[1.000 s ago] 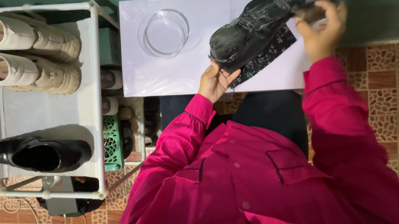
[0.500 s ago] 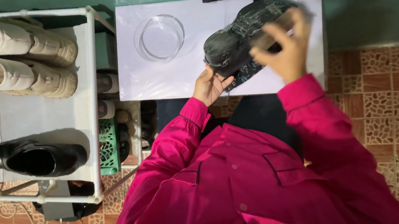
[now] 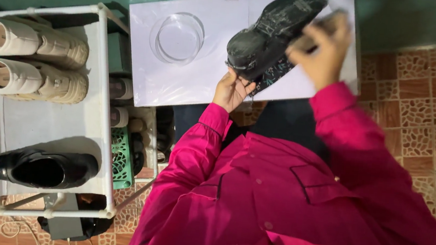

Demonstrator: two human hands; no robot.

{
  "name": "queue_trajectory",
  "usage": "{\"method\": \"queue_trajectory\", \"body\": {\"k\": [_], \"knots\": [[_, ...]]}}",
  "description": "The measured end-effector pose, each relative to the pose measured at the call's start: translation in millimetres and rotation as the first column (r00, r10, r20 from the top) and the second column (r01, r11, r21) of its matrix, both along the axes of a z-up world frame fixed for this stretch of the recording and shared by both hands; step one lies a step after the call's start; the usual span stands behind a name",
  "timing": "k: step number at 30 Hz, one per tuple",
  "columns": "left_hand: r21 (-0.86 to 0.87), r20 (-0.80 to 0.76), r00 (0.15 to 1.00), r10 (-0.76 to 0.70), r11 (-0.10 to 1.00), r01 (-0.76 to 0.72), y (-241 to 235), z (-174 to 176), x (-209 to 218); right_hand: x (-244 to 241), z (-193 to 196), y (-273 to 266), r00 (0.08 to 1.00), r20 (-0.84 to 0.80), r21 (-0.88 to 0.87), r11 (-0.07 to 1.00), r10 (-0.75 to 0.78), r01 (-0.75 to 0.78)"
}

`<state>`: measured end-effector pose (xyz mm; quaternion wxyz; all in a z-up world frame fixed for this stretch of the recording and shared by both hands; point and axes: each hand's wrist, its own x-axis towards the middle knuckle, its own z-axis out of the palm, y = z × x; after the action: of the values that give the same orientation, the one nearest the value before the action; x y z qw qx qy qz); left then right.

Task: The person scrubs a black shoe with a brush, focusing on the sole and sides. They hold the shoe with one hand and use the brush with the other to clean the surface.

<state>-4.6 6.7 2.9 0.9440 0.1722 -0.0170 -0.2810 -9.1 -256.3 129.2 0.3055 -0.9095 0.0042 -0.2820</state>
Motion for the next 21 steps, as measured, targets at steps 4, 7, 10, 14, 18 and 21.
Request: {"method": "queue_trajectory", "body": {"k": [4,7,10,14,18,21], "knots": [[0.007,-0.013,1.0,-0.001,1.0,0.001,0.2,-4.9,0.1,-39.2,19.8,36.3,0.981,0.047,-0.017,0.982,0.19,-0.189],[0.007,-0.009,1.0,-0.016,1.0,0.016,1.4,-6.6,-0.1,-37.6,22.1,22.3,0.975,0.066,0.157,0.963,0.213,-0.22],[-0.017,0.02,1.0,-0.017,1.0,0.018,0.2,-4.8,0.3,-39.6,23.0,16.6,0.995,0.099,0.235,0.972,0.005,-0.028],[0.002,0.029,0.999,-0.017,1.0,0.016,-3.2,-13.3,2.5,-43.2,28.9,51.5,0.978,0.145,0.223,0.958,0.152,-0.182],[0.018,0.043,0.999,-0.013,1.0,0.012,-2.7,-56.6,13.4,-24.3,13.5,46.9,0.957,0.157,0.191,0.943,0.244,-0.272],[0.002,0.034,0.999,-0.015,1.0,0.015,-3.2,-44.3,11.0,-16.7,11.0,39.7,0.991,0.13,0.12,0.991,0.044,-0.059]]}}
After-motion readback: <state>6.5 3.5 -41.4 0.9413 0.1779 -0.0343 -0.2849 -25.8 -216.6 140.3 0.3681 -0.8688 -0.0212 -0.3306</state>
